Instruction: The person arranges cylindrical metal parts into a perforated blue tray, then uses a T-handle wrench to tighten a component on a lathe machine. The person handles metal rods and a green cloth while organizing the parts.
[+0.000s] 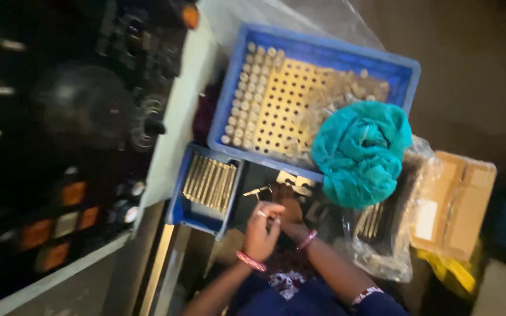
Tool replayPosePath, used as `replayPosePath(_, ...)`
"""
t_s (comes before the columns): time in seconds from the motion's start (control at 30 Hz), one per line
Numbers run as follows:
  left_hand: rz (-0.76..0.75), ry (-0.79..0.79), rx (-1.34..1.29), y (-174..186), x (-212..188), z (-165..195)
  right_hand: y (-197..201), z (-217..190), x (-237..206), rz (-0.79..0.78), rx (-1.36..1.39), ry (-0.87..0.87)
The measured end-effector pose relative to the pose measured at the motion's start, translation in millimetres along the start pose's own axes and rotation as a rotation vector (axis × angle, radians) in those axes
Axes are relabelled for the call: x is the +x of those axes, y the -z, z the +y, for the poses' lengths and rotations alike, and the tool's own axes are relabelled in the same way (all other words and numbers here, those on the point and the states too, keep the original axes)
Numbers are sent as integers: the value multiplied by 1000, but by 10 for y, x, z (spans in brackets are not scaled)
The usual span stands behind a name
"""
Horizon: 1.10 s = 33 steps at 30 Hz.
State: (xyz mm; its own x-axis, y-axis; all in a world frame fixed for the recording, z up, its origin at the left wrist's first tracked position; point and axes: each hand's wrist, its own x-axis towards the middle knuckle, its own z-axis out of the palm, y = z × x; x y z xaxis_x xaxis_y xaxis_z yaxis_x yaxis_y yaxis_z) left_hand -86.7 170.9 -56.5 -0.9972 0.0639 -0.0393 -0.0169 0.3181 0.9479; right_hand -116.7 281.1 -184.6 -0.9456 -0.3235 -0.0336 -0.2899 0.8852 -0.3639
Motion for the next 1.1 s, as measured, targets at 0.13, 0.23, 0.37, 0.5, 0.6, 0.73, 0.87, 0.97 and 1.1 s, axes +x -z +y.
replayPosePath(0.13, -57, 17, -39, -54, -124, 14, 35, 14, -24, -136, 157, -58)
replayPosePath(0.23, -92, 22, -7, -54, -136, -21, 96, 17, 22, -197, 212, -122)
replayPosePath(0.37, -75, 25, 100, -22, -117, -149, 139, 86, 154, -343, 232, -266)
replayPosePath(0.5, -10, 20, 279, 16, -107, -359, 236, 168, 56, -224, 695, -296)
replayPosePath(0.6, -9, 49, 85, 9, -22, -549, 375, 131, -175, -43, 1240, -277)
replayPosePath(0.73, -136, 196, -448, 57, 120, -768, 654, 75, -306, -64, 1776, -463)
replayPosePath(0.87, -475, 492, -590, 74, 98, -797, 894, -23, -217, -72, 1847, -360)
replayPosePath(0.97, -396, 355, -616, 68, 35, -729, 1105, 31, -143, -81, 1553, -259)
replayPosePath(1.1, -290, 19, 16, 361, 76, -429, 1430, 203, -125, -145, 1419, -205)
